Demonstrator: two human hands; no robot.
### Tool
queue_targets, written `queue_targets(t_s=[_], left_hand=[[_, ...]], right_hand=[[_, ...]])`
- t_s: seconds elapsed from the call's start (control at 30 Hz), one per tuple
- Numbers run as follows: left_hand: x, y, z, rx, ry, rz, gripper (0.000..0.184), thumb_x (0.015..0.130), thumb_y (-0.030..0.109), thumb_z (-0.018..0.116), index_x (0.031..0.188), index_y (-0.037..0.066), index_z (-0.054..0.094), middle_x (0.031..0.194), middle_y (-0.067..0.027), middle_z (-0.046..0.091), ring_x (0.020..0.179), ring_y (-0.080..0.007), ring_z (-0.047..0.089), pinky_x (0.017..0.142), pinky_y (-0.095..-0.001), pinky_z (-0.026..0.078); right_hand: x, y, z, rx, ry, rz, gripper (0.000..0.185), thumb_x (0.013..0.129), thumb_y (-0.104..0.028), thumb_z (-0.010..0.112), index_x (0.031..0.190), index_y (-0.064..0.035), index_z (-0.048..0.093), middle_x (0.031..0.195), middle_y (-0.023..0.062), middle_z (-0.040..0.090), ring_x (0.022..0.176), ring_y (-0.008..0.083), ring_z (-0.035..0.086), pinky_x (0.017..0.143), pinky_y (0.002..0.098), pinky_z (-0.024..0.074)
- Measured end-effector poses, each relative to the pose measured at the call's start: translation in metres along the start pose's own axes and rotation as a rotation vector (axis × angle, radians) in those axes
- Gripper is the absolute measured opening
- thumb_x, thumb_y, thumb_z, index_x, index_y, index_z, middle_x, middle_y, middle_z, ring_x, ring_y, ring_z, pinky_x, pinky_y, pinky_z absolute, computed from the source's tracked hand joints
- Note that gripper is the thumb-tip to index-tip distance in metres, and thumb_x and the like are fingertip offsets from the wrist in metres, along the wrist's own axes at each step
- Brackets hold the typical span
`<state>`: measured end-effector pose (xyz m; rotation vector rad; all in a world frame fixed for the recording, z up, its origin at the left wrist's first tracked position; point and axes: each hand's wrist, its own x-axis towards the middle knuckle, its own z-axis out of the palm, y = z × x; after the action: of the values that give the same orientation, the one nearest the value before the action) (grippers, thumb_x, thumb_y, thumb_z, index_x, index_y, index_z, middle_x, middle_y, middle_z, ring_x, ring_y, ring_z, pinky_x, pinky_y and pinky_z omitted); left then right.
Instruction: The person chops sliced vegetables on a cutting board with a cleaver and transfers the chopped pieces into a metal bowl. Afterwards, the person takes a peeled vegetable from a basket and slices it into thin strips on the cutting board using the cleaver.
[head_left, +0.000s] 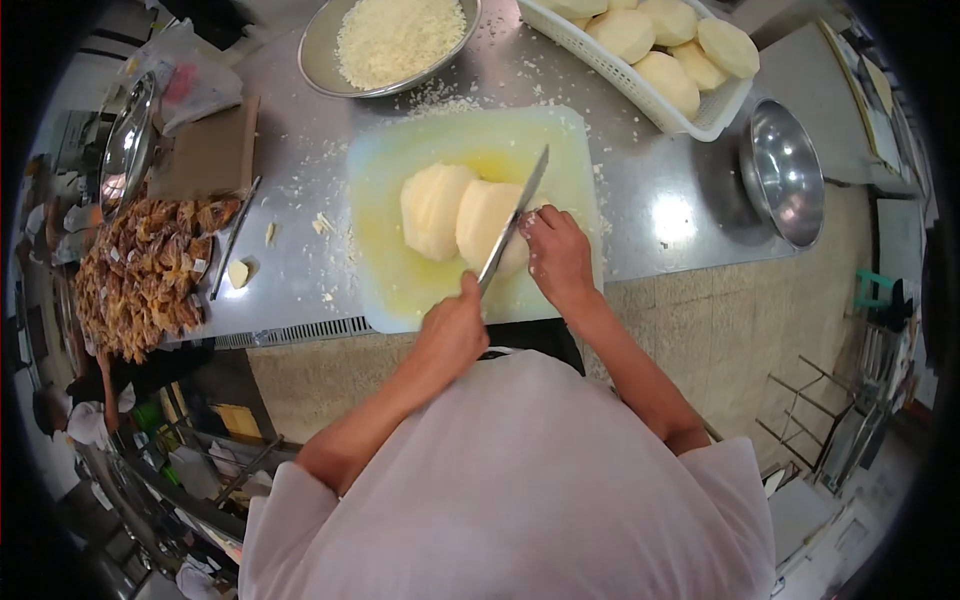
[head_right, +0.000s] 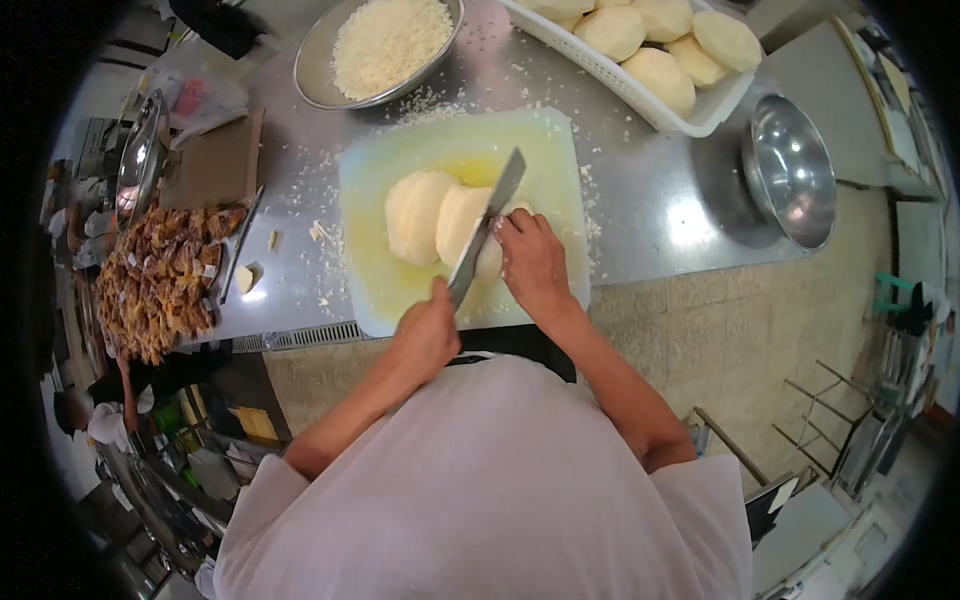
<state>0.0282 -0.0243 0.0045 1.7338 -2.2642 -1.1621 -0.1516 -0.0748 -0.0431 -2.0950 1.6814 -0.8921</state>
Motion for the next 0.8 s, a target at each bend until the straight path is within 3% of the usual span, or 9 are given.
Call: queue_targets(t_s=[0.17, 0.23, 0.33, 0.57, 0.63, 0.8], left_hand=[[0.054, -0.01, 0.014, 0.003, 0.139, 0.129, 0.038, 0.073, -0.006, 0.054, 0.108, -0.012, 0.04, 0.065, -0.0284, 0.057, 0.066, -0.0475, 0.059, 0.06, -0.0531, 0.047], [0.032, 0.007, -0.016, -0.024, 0.073, 0.075, 0.033, 0.082, -0.003, 0.053, 0.111, -0.009, 0.037, 0.064, -0.0287, 0.056, 0.064, -0.0503, 0.057, 0.059, -0.0537, 0.044], [-0.009, 0.024, -0.044, -0.037, -0.003, -0.007, 0.033, 0.082, -0.001, 0.053, 0.11, -0.01, 0.037, 0.065, -0.0293, 0.056, 0.064, -0.0505, 0.057, 0.06, -0.0546, 0.044], [0.008, 0.006, 0.008, -0.02, -0.015, -0.083, 0.03, 0.083, -0.002, 0.051, 0.108, -0.011, 0.037, 0.065, -0.0298, 0.057, 0.064, -0.0492, 0.058, 0.061, -0.0551, 0.045], [0.042, -0.001, 0.024, 0.026, 0.097, 0.063, 0.028, 0.083, -0.002, 0.049, 0.106, -0.01, 0.037, 0.065, -0.0297, 0.057, 0.065, -0.0482, 0.059, 0.061, -0.0547, 0.046], [0.036, 0.012, -0.013, -0.012, 0.049, 0.069, 0.027, 0.081, -0.004, 0.051, 0.104, -0.009, 0.037, 0.065, -0.0298, 0.057, 0.066, -0.0477, 0.059, 0.059, -0.0541, 0.045]], right_hand=[[-0.004, -0.003, -0.005, 0.011, -0.018, -0.031, 0.012, 0.078, 0.003, 0.056, 0.087, -0.0045, 0.06, 0.084, 0.0105, 0.057, 0.077, 0.0323, 0.055, 0.067, 0.0418, 0.0477], [0.002, 0.0, -0.006, 0.017, -0.008, -0.009, 0.012, 0.079, 0.003, 0.056, 0.087, -0.0044, 0.06, 0.084, 0.0106, 0.056, 0.076, 0.0326, 0.056, 0.067, 0.0422, 0.0477], [0.0, 0.0, -0.003, 0.0, -0.04, 0.009, 0.018, 0.077, 0.002, 0.056, 0.093, -0.0038, 0.06, 0.085, 0.0121, 0.055, 0.078, 0.0331, 0.054, 0.067, 0.0422, 0.0469], [-0.002, 0.0, -0.005, 0.029, -0.028, 0.011, 0.015, 0.077, 0.003, 0.056, 0.091, -0.0028, 0.06, 0.083, 0.0124, 0.054, 0.076, 0.0333, 0.053, 0.067, 0.0423, 0.0466], [0.0, 0.0, -0.007, 0.048, -0.032, -0.011, 0.015, 0.077, 0.004, 0.056, 0.091, -0.0026, 0.06, 0.083, 0.0124, 0.054, 0.076, 0.0334, 0.053, 0.067, 0.0424, 0.0466], [-0.001, -0.001, -0.008, 0.036, -0.035, 0.009, 0.018, 0.076, 0.006, 0.055, 0.091, -0.002, 0.06, 0.084, 0.0128, 0.054, 0.077, 0.0333, 0.055, 0.067, 0.0424, 0.0469]])
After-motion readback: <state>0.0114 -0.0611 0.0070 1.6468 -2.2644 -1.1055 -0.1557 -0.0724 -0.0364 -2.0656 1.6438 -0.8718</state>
